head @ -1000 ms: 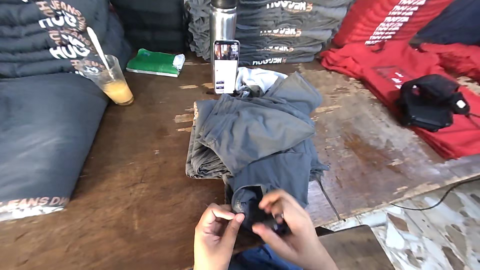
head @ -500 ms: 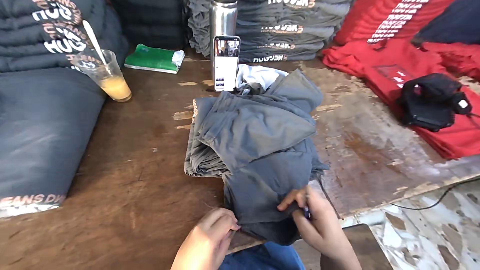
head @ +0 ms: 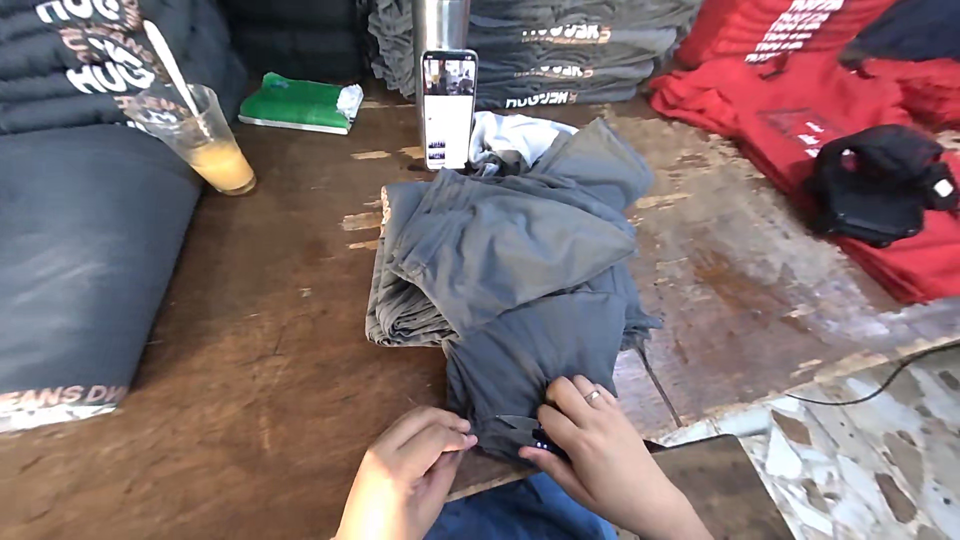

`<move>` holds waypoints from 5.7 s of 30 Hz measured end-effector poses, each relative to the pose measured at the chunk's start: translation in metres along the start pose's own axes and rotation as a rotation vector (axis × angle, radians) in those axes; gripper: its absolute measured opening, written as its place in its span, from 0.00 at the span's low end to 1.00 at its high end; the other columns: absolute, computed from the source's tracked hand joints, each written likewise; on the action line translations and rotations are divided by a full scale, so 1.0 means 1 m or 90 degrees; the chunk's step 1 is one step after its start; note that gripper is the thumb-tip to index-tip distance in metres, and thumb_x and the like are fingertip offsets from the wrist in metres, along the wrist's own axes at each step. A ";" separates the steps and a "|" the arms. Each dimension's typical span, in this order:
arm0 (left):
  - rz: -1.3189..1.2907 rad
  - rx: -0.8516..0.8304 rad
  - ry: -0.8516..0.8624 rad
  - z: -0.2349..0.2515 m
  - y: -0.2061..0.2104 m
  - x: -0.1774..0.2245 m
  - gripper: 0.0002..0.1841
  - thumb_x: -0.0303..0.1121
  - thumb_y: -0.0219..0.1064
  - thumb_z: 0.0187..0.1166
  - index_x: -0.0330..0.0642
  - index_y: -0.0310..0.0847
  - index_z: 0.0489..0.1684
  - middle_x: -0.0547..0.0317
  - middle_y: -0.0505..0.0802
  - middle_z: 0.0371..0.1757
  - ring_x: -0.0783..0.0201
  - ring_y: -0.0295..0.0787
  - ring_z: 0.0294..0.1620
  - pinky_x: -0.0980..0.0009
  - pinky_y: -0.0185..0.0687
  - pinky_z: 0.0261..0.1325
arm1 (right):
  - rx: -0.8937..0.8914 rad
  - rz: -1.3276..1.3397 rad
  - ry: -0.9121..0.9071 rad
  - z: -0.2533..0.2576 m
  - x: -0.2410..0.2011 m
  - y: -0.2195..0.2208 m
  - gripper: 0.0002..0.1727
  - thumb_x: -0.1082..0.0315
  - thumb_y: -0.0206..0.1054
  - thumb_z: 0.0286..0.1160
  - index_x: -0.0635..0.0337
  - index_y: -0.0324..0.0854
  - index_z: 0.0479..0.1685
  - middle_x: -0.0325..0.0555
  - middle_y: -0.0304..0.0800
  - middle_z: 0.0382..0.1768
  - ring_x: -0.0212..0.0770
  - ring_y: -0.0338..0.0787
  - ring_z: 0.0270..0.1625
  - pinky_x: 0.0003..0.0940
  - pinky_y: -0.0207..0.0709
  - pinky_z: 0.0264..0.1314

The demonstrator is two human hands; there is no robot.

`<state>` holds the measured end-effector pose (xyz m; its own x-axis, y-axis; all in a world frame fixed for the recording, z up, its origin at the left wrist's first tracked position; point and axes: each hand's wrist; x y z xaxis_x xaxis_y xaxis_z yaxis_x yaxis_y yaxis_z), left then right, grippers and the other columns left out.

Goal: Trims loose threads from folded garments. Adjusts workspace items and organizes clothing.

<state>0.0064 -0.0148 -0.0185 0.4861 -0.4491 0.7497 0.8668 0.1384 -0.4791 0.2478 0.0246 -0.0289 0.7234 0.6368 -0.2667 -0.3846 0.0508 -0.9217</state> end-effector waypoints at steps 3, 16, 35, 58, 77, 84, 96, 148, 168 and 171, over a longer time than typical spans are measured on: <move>-0.042 -0.009 0.055 -0.003 0.007 -0.020 0.04 0.25 0.70 0.77 0.38 0.85 0.32 0.56 0.96 0.51 0.73 0.92 0.58 0.82 0.84 0.65 | -0.028 -0.006 0.017 0.000 -0.003 -0.001 0.29 0.39 0.54 0.84 0.55 0.86 0.31 0.54 0.89 0.43 0.57 0.89 0.49 0.51 0.80 0.45; -0.200 -0.077 0.011 -0.010 0.004 -0.024 0.03 0.28 0.61 0.84 0.44 0.70 0.43 0.61 0.87 0.46 0.79 0.85 0.48 0.86 0.82 0.51 | -0.014 -0.012 0.021 -0.005 -0.001 0.001 0.28 0.41 0.56 0.84 0.55 0.84 0.28 0.53 0.89 0.45 0.57 0.89 0.50 0.50 0.81 0.46; 0.150 0.057 -0.032 -0.004 0.047 -0.016 0.26 0.36 0.75 0.59 0.53 0.91 0.63 0.54 0.87 0.47 0.66 0.84 0.49 0.75 0.82 0.53 | 0.064 0.189 -0.002 -0.013 0.007 0.008 0.30 0.36 0.51 0.86 0.52 0.74 0.27 0.44 0.78 0.39 0.39 0.80 0.43 0.35 0.72 0.46; -0.036 0.039 0.001 0.044 0.010 -0.011 0.20 0.45 0.58 0.89 0.40 0.90 0.61 0.56 0.95 0.61 0.64 0.87 0.69 0.62 0.79 0.75 | 0.167 0.402 -0.029 -0.003 0.018 -0.006 0.23 0.49 0.78 0.71 0.56 0.76 0.47 0.43 0.87 0.55 0.28 0.86 0.53 0.20 0.82 0.53; 0.213 0.082 -0.017 0.018 0.056 -0.010 0.10 0.28 0.64 0.69 0.40 0.92 0.38 0.52 0.93 0.42 0.65 0.91 0.47 0.78 0.85 0.56 | 0.273 0.374 -0.050 -0.004 0.014 0.006 0.08 0.69 0.67 0.73 0.55 0.70 0.37 0.41 0.81 0.40 0.24 0.82 0.40 0.13 0.77 0.43; 0.110 0.105 -0.002 0.006 0.036 -0.005 0.08 0.27 0.65 0.77 0.39 0.92 0.39 0.53 0.96 0.43 0.73 0.93 0.51 0.84 0.82 0.62 | 0.409 0.489 -0.022 0.012 0.020 -0.023 0.07 0.64 0.69 0.79 0.45 0.74 0.37 0.27 0.84 0.42 0.17 0.83 0.42 0.10 0.77 0.45; -0.712 0.149 -0.177 0.001 0.026 -0.007 0.18 0.33 0.69 0.82 0.49 0.83 0.70 0.65 0.95 0.56 0.71 0.91 0.58 0.70 0.85 0.66 | 0.276 0.438 -0.047 0.025 -0.001 0.024 0.16 0.62 0.77 0.70 0.56 0.70 0.34 0.38 0.76 0.32 0.21 0.77 0.36 0.11 0.72 0.41; -0.804 0.267 -0.273 -0.014 0.042 0.013 0.03 0.37 0.75 0.75 0.51 0.93 0.34 0.65 0.96 0.40 0.73 0.93 0.45 0.72 0.89 0.57 | 0.163 0.262 -0.033 -0.006 -0.024 0.038 0.23 0.44 0.60 0.85 0.55 0.75 0.30 0.49 0.83 0.52 0.35 0.83 0.57 0.24 0.78 0.60; -0.653 0.227 -0.156 -0.020 0.043 0.005 0.03 0.36 0.72 0.80 0.52 0.91 0.42 0.66 0.93 0.52 0.73 0.90 0.55 0.76 0.88 0.57 | 0.167 0.257 0.026 0.008 -0.047 0.036 0.28 0.45 0.47 0.91 0.52 0.77 0.26 0.47 0.84 0.48 0.39 0.83 0.54 0.31 0.77 0.55; -0.653 0.228 -0.151 -0.018 0.042 0.003 0.10 0.35 0.72 0.79 0.54 0.86 0.54 0.66 0.93 0.52 0.73 0.91 0.52 0.75 0.88 0.56 | 0.173 0.300 0.014 0.007 -0.043 0.036 0.27 0.46 0.49 0.91 0.54 0.77 0.26 0.47 0.84 0.48 0.37 0.83 0.53 0.29 0.78 0.54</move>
<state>0.0419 -0.0260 -0.0449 -0.5041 -0.3219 0.8014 0.8334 0.0623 0.5492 0.1986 0.0044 -0.0483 0.4480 0.6225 -0.6417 -0.8022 -0.0369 -0.5959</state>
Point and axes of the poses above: each hand's wrist, its own z-axis towards the middle knuckle, its own y-axis out of the palm, x = y × z
